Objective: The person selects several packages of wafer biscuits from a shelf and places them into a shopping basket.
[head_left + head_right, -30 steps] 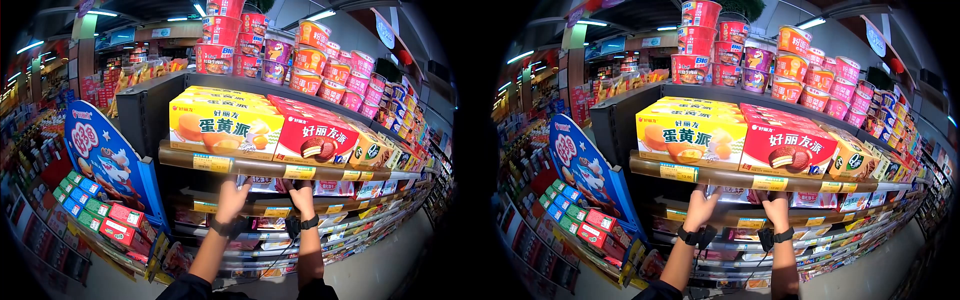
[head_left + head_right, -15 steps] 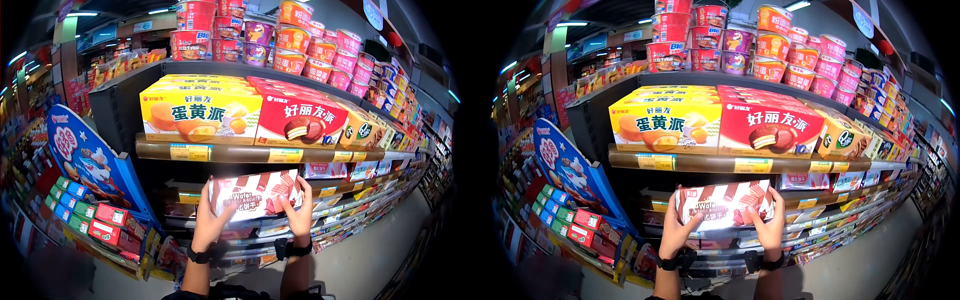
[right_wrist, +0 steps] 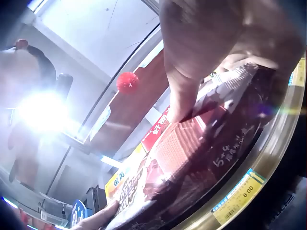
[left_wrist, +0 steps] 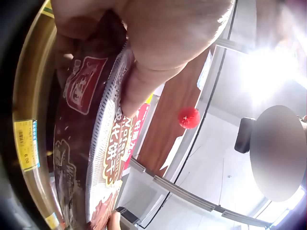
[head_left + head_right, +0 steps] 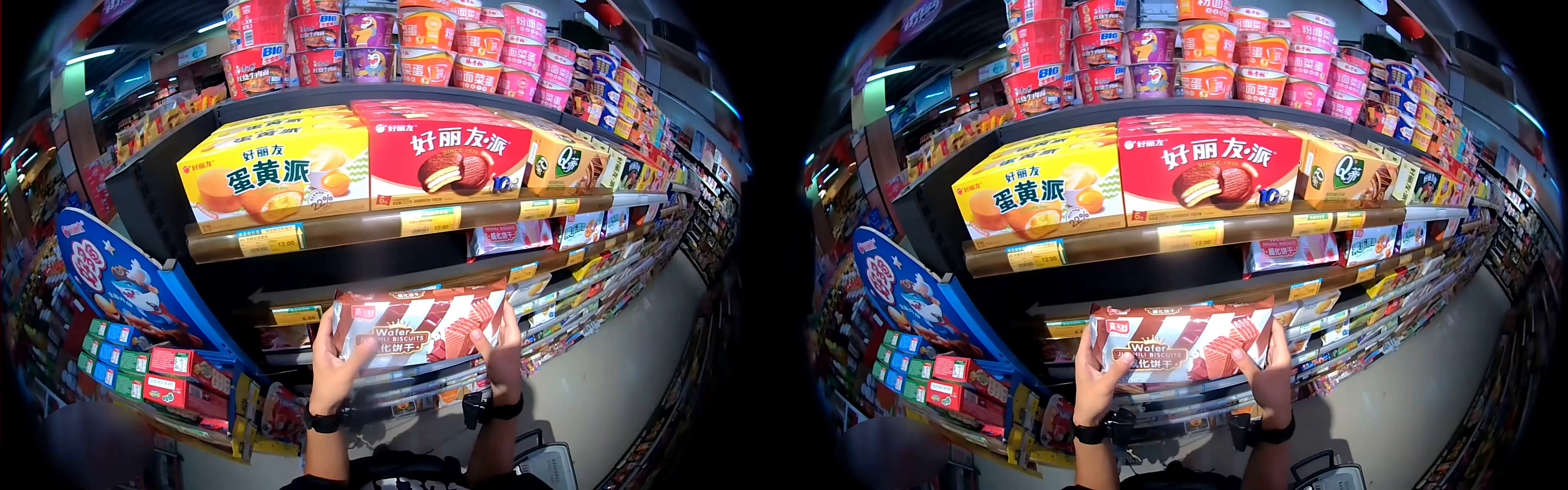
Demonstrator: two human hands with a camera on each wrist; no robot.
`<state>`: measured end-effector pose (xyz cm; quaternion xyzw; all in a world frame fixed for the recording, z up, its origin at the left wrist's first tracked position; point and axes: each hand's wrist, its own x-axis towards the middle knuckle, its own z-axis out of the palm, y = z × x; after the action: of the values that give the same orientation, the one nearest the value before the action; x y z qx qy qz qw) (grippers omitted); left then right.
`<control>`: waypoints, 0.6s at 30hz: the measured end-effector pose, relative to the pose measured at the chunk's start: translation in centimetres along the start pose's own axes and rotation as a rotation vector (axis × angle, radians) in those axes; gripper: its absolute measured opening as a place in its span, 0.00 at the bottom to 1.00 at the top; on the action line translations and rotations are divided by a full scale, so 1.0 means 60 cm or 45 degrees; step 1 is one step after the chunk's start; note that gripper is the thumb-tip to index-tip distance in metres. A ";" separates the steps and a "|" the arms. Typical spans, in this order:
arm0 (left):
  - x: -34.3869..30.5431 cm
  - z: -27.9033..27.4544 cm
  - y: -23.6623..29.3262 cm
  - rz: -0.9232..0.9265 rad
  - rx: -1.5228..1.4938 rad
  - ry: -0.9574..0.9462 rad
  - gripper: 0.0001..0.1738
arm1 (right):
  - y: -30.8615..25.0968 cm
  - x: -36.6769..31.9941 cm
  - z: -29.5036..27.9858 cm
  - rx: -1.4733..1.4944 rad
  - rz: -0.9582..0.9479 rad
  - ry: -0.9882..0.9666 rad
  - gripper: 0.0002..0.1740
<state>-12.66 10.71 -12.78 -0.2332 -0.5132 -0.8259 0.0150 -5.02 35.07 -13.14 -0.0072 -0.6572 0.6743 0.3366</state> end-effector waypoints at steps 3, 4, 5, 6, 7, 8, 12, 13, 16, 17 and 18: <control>-0.004 0.011 0.001 -0.009 0.000 -0.033 0.37 | 0.001 -0.011 -0.018 -0.009 -0.032 -0.013 0.40; -0.006 0.013 0.000 -0.017 -0.008 -0.044 0.36 | -0.010 -0.015 -0.024 -0.013 -0.032 -0.035 0.40; -0.009 0.015 -0.001 -0.025 -0.016 -0.055 0.36 | -0.020 -0.019 -0.028 -0.016 -0.032 -0.055 0.40; -0.011 0.018 -0.001 -0.032 -0.012 -0.064 0.36 | -0.024 -0.023 -0.031 -0.005 -0.018 -0.044 0.40; -0.012 0.021 -0.002 -0.036 -0.011 -0.073 0.36 | -0.027 -0.027 -0.036 -0.031 -0.029 -0.038 0.40; -0.014 0.025 -0.003 -0.039 -0.010 -0.081 0.35 | -0.029 -0.030 -0.042 -0.057 -0.039 -0.034 0.40; -0.025 0.037 -0.006 -0.071 -0.005 -0.085 0.35 | -0.030 -0.041 -0.055 -0.022 -0.044 -0.010 0.38; -0.029 0.039 -0.007 -0.075 0.004 -0.087 0.35 | -0.028 -0.044 -0.059 -0.006 -0.042 -0.002 0.37; -0.037 0.049 -0.006 -0.079 0.005 -0.107 0.35 | -0.030 -0.056 -0.073 -0.045 -0.025 0.042 0.37; -0.041 0.053 -0.006 -0.080 0.001 -0.117 0.35 | -0.034 -0.061 -0.078 -0.084 -0.029 0.046 0.36; -0.044 0.056 -0.007 -0.083 0.006 -0.129 0.35 | -0.042 -0.067 -0.084 -0.122 -0.034 0.052 0.36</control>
<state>-9.18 13.25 -12.97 -0.2579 -0.5226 -0.8118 -0.0374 1.49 37.43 -13.34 -0.0284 -0.6820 0.6371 0.3580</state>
